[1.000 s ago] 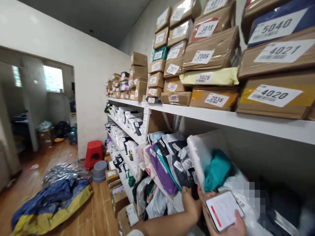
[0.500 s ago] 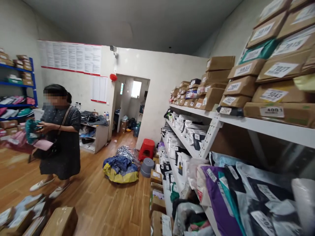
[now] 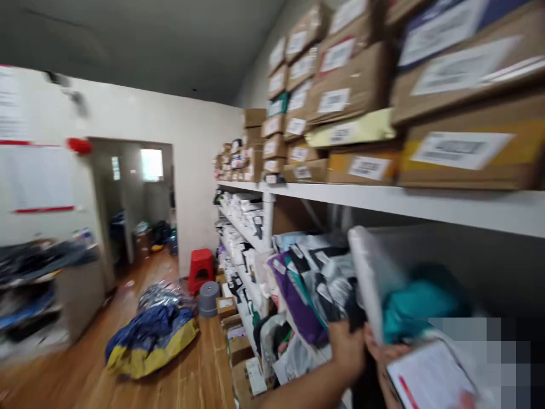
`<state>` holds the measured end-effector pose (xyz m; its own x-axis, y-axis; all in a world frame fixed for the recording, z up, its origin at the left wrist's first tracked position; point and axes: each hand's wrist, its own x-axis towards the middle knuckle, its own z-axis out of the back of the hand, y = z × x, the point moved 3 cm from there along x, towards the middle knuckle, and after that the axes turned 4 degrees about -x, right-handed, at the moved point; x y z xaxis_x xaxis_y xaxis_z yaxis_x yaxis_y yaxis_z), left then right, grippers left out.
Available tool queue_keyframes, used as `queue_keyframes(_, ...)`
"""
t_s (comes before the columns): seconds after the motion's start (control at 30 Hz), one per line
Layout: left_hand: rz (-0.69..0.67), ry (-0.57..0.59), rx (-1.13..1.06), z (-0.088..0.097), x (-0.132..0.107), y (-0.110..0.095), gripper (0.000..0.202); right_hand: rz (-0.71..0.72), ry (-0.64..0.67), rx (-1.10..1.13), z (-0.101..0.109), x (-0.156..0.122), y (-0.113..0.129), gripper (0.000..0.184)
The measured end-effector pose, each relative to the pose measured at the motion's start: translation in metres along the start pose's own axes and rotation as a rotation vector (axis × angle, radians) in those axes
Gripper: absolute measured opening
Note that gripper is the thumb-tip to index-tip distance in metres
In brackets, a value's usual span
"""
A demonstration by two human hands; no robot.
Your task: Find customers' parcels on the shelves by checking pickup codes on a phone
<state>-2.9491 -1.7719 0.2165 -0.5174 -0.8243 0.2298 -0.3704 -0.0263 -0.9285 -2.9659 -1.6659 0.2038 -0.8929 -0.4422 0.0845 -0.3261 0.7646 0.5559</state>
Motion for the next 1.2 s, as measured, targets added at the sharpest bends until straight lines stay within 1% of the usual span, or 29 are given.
queue_keyframes(0.03, -0.002, 0.008, 0.033, 0.002, 0.004, 0.0, 0.052, -0.007, -0.082, 0.046, 0.002, -0.007, 0.003, 0.054)
queue_keyframes(0.07, -0.011, 0.024, 0.058, 0.005, 0.009, -0.001, 0.052, -0.051, -0.148, 0.105, 0.001, -0.012, 0.005, 0.054)
queue_keyframes(0.1, -0.024, 0.043, 0.079, 0.008, 0.013, -0.003, 0.051, -0.089, -0.189, 0.163, -0.003, -0.014, 0.006, 0.053)
queue_keyframes(0.13, -0.035, 0.062, 0.093, 0.012, 0.016, -0.006, 0.05, -0.11, -0.179, 0.228, -0.008, -0.015, 0.007, 0.052)
queue_keyframes(0.17, -0.049, 0.09, 0.101, 0.016, 0.016, -0.01, 0.048, -0.12, -0.148, 0.286, -0.014, -0.015, 0.008, 0.051)
queue_keyframes(0.23, -0.076, 0.133, 0.125, 0.026, 0.013, -0.019, 0.045, -0.118, -0.038, 0.366, -0.021, -0.015, 0.012, 0.053)
queue_keyframes(0.3, -0.11, 0.156, 0.161, 0.036, 0.006, -0.028, 0.045, -0.114, 0.07, 0.414, -0.022, -0.015, 0.014, 0.059)
queue_keyframes(0.37, -0.133, 0.176, 0.195, 0.044, -0.002, -0.031, 0.046, -0.129, 0.126, 0.448, -0.018, -0.017, 0.013, 0.063)
queue_keyframes(0.47, -0.162, 0.165, 0.194, 0.055, -0.014, -0.023, 0.042, -0.173, 0.131, 0.472, -0.012, -0.018, 0.008, 0.06)
queue_keyframes(0.5, -0.177, 0.146, 0.173, 0.058, -0.018, -0.017, 0.04, -0.182, 0.13, 0.478, -0.01, -0.018, 0.006, 0.058)
queue_keyframes(0.57, -0.177, 0.067, 0.108, 0.067, -0.023, -0.004, 0.036, -0.186, 0.14, 0.498, -0.008, -0.018, 0.005, 0.058)
queue_keyframes(0.63, -0.122, -0.018, 0.051, 0.076, -0.024, 0.009, 0.037, -0.172, 0.158, 0.515, -0.008, -0.017, 0.004, 0.057)
queue_keyframes(0.7, -0.053, -0.068, 0.024, 0.083, -0.02, 0.019, 0.038, -0.151, 0.173, 0.514, -0.009, -0.016, 0.003, 0.057)
queue_keyframes(0.77, -0.013, -0.047, 0.016, 0.085, -0.011, 0.023, 0.038, -0.14, 0.171, 0.501, -0.011, -0.015, 0.002, 0.057)
queue_keyframes(0.87, 0.052, 0.11, 0.011, 0.078, 0.005, 0.021, 0.047, -0.137, 0.17, 0.473, -0.015, -0.013, -0.001, 0.054)
queue_keyframes(0.93, 0.081, 0.21, 0.027, 0.072, 0.011, 0.016, 0.041, -0.13, 0.182, 0.463, -0.018, -0.012, -0.001, 0.053)
queue_keyframes(0.97, 0.085, 0.237, 0.043, 0.07, 0.012, 0.011, 0.036, -0.127, 0.19, 0.461, -0.018, -0.012, 0.0, 0.053)
queue_keyframes(1.03, 0.073, 0.241, 0.079, 0.071, 0.011, -0.002, 0.032, -0.114, 0.209, 0.438, -0.018, -0.011, 0.002, 0.054)
queue_keyframes(1.07, 0.069, 0.231, 0.095, 0.076, 0.009, -0.011, 0.032, -0.103, 0.22, 0.412, -0.018, -0.011, 0.003, 0.053)
queue_keyframes(1.1, 0.067, 0.218, 0.109, 0.084, 0.006, -0.02, 0.033, -0.086, 0.229, 0.38, -0.017, -0.01, 0.004, 0.052)
queue_keyframes(1.13, 0.078, 0.185, 0.12, 0.096, 0.005, -0.031, 0.034, -0.071, 0.236, 0.347, -0.017, -0.01, 0.003, 0.05)
queue_keyframes(1.17, 0.1, 0.134, 0.128, 0.114, 0.003, -0.042, 0.037, -0.062, 0.238, 0.32, -0.016, -0.009, 0.002, 0.051)
queue_keyframes(1.2, 0.126, 0.081, 0.14, 0.136, 0.003, -0.053, 0.039, -0.07, 0.238, 0.306, -0.015, -0.008, -0.001, 0.052)
